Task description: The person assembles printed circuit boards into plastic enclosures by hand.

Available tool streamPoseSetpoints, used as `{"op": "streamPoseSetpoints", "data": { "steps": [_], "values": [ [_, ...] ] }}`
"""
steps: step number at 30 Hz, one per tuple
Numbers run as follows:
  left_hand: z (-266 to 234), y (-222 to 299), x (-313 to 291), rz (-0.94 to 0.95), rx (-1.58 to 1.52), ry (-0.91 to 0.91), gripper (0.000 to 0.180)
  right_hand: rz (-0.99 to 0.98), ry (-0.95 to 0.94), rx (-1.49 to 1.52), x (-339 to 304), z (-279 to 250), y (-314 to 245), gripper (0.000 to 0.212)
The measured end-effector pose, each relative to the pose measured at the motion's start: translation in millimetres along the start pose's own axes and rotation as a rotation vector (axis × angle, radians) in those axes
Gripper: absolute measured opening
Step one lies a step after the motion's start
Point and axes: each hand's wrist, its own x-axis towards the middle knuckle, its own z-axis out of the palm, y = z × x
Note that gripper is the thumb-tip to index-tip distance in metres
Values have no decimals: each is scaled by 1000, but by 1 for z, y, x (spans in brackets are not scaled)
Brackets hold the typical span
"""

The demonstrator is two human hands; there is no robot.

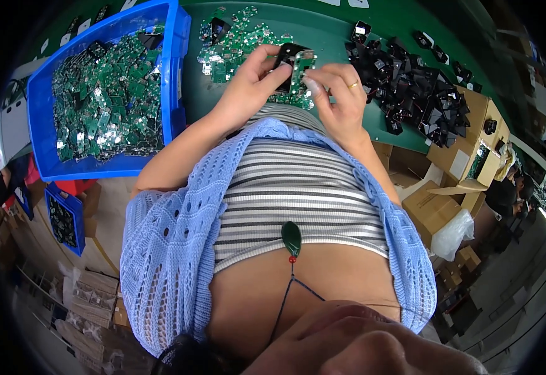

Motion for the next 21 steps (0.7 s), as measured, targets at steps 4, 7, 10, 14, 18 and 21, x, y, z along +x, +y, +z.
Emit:
{"op": "streamPoseSetpoints", "data": {
  "steps": [4,7,10,14,18,21],
  "values": [
    [-5,-2,-2,-44,10,-121,38,-20,50,-71,5,-2,1,13],
    [-4,-8,-2,16,-40,-148,39,-70,22,-97,10,-2,-2,12],
    [-1,-8,0,45,38,-132,40,-79,-21,-125,13,-1,-1,13],
    [-4,-10,8,2,76,-98,40,-59,-97,-148,15,1,6,15],
    [-5,-19,19,130,101,-50,35,-92,-164,-149,22,5,15,18],
    [-10,-21,31,149,148,23,28,-59,-218,-128,29,10,25,18]
  ]
}}
